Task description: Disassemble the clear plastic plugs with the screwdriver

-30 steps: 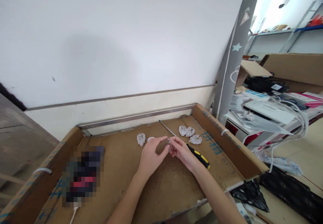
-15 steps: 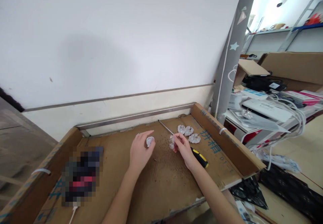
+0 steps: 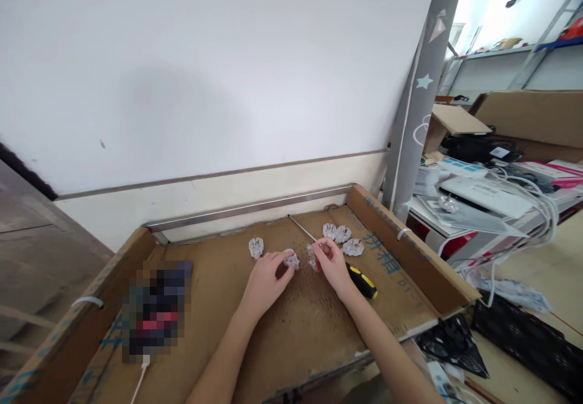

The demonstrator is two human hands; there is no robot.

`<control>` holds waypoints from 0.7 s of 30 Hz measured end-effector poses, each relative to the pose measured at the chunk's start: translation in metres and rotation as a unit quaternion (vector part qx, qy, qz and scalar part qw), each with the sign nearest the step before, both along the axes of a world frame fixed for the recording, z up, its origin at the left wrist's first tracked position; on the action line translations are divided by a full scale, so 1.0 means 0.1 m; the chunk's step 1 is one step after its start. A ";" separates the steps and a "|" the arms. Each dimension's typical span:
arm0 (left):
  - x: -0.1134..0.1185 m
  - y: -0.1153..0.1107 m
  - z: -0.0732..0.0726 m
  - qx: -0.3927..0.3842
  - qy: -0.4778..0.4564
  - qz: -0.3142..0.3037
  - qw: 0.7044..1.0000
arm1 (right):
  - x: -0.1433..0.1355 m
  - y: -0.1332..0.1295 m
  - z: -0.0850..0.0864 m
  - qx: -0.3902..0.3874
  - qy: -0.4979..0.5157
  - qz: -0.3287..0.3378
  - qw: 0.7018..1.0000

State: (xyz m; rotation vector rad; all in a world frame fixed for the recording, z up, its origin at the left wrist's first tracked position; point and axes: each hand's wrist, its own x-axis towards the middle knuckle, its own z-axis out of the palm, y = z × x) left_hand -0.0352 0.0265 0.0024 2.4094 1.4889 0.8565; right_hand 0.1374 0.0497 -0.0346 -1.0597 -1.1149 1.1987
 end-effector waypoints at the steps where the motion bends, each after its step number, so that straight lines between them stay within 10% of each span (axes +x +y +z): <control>1: 0.01 0.00 0.00 0.005 -0.007 -0.001 1.000 | 0.00 0.00 0.00 0.001 -0.008 0.001 1.000; 10: 0.05 0.04 -0.02 -0.005 0.055 0.046 0.997 | -0.02 -0.07 0.06 0.050 -0.089 0.005 0.995; 21: 0.18 -0.06 -0.03 -0.020 -0.089 -0.021 0.996 | -0.06 -0.22 0.21 0.139 -0.208 0.001 0.968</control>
